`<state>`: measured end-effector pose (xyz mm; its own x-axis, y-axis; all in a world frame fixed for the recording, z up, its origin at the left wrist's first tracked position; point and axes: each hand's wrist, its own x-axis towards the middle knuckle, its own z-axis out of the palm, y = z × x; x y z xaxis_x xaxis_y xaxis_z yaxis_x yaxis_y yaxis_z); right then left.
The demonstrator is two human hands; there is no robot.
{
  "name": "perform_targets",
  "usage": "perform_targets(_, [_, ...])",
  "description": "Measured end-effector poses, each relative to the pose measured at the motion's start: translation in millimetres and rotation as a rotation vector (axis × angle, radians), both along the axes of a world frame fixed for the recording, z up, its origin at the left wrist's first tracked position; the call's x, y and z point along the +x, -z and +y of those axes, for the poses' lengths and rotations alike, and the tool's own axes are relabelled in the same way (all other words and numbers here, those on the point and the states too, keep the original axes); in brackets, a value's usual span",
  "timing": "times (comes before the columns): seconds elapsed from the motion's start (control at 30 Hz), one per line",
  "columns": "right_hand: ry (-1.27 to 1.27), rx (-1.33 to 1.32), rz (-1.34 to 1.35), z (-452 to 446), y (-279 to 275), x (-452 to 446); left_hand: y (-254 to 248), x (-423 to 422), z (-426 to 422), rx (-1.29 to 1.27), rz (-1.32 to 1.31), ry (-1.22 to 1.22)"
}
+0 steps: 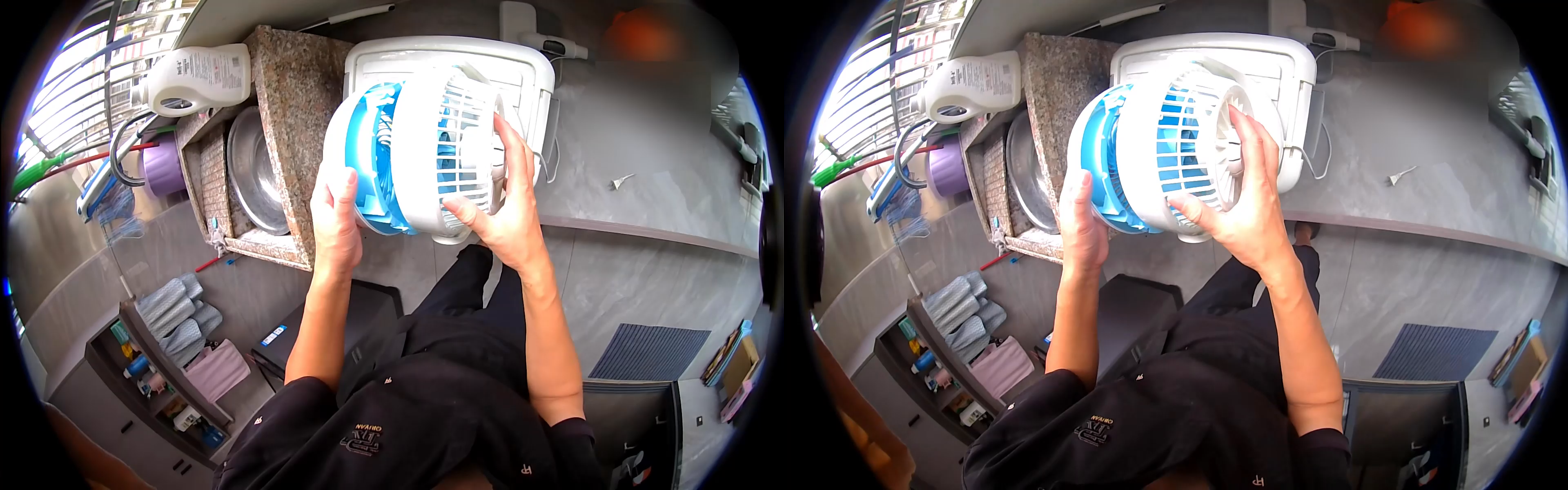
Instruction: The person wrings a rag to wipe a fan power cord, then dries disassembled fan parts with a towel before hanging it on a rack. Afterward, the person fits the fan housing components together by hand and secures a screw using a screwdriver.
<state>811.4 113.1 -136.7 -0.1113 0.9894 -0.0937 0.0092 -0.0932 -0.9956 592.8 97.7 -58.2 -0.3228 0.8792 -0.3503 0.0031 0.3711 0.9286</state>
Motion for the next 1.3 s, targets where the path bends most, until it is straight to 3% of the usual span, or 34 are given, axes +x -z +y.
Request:
perform_targets(0.6, [-0.022, -0.063, 0.068, 5, 3, 3, 6, 11, 18, 0.044, 0.168, 0.088])
perform_targets(0.8, [-0.041, -0.1, 0.123, 4, 8, 7, -6, 5, 28, -0.087, -0.024, 0.071])
perform_targets(1.3, [-0.049, -0.118, 0.263, 3, 17, 5, -3, 2, 27, -0.047, -0.01, 0.011])
